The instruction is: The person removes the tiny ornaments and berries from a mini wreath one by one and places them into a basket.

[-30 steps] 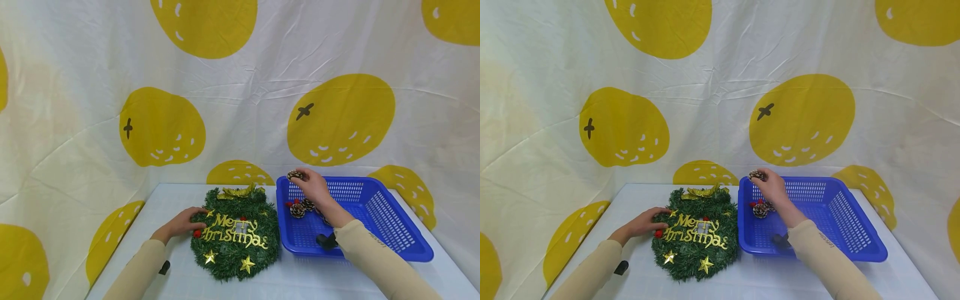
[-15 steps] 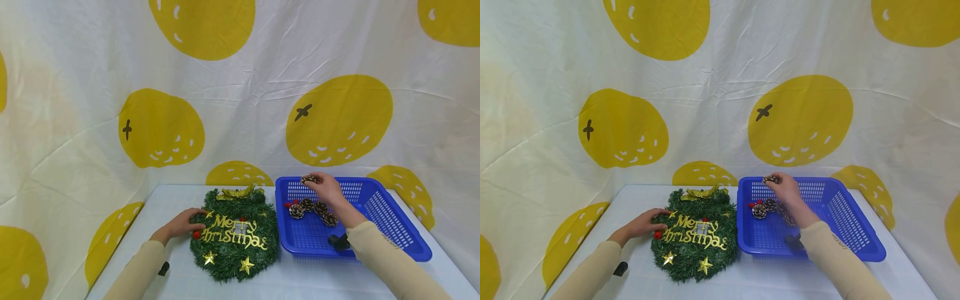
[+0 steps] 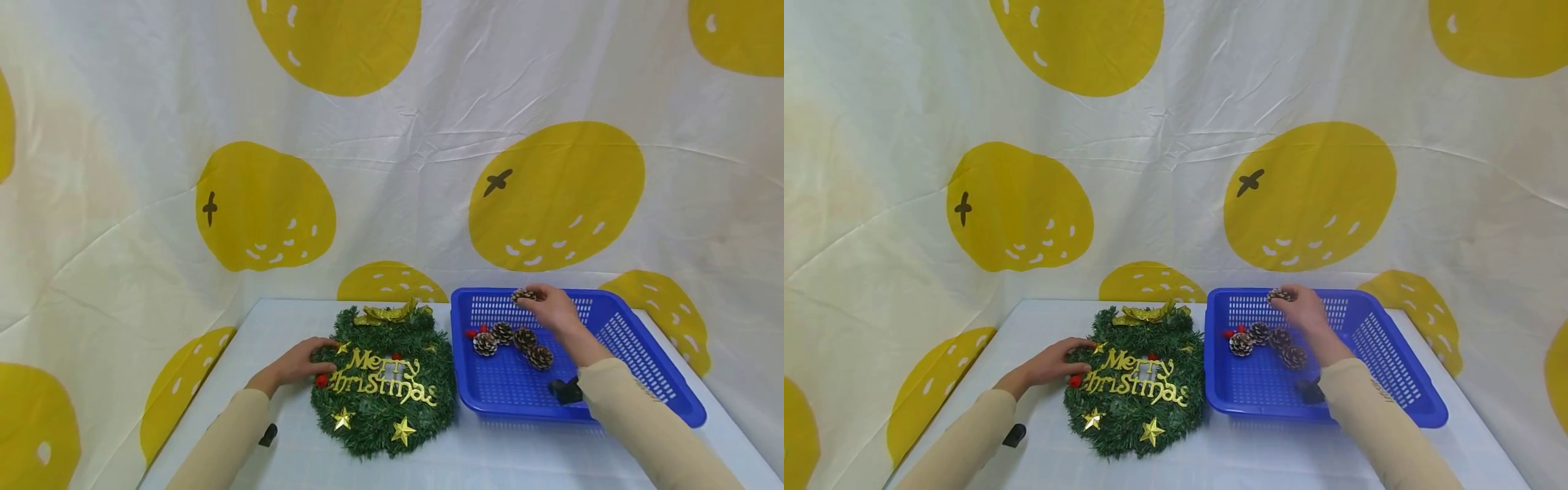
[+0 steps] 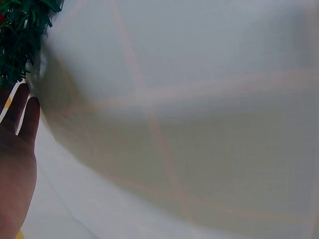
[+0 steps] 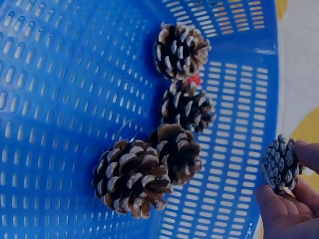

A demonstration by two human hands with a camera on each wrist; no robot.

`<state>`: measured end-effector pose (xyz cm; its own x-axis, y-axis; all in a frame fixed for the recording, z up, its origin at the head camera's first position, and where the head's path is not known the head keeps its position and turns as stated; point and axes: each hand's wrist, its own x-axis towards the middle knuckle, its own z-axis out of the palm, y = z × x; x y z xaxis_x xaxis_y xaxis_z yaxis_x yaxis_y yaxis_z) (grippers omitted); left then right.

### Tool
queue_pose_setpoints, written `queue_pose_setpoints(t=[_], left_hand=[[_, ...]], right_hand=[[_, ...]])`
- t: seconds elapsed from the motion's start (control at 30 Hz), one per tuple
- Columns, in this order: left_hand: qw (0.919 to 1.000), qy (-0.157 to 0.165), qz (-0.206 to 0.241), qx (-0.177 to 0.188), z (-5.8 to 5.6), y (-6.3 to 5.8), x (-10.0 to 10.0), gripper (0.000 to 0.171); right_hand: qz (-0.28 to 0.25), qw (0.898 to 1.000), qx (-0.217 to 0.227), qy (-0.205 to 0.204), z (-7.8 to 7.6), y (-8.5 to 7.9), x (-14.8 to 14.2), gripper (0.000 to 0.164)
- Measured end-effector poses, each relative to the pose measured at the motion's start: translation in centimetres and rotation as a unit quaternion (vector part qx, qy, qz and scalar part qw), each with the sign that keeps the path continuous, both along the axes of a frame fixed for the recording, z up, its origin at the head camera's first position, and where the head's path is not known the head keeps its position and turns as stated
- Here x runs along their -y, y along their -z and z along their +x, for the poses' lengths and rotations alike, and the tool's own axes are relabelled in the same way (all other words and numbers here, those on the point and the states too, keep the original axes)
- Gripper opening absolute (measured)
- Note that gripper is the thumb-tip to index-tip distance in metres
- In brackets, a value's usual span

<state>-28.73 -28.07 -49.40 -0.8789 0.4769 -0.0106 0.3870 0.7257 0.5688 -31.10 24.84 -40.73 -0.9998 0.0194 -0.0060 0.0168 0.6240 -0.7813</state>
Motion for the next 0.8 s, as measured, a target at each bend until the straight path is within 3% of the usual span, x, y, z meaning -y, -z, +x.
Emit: queue_pose_setpoints(t=[0.33, 0.8], left_hand=[[1.0, 0.003, 0.004, 0.002, 0.0, -0.2, -0.1, 0.055], [1.0, 0.006, 0.008, 0.0, 0.2, -0.3, -0.2, 0.054]], right_hand=[[0.036, 0.999, 0.018, 0.018, 0.4, 0.1, -0.7, 0.061], [0.054, 0.997, 0.061, -0.019, -0.1, 0.7, -1.1, 0.059]])
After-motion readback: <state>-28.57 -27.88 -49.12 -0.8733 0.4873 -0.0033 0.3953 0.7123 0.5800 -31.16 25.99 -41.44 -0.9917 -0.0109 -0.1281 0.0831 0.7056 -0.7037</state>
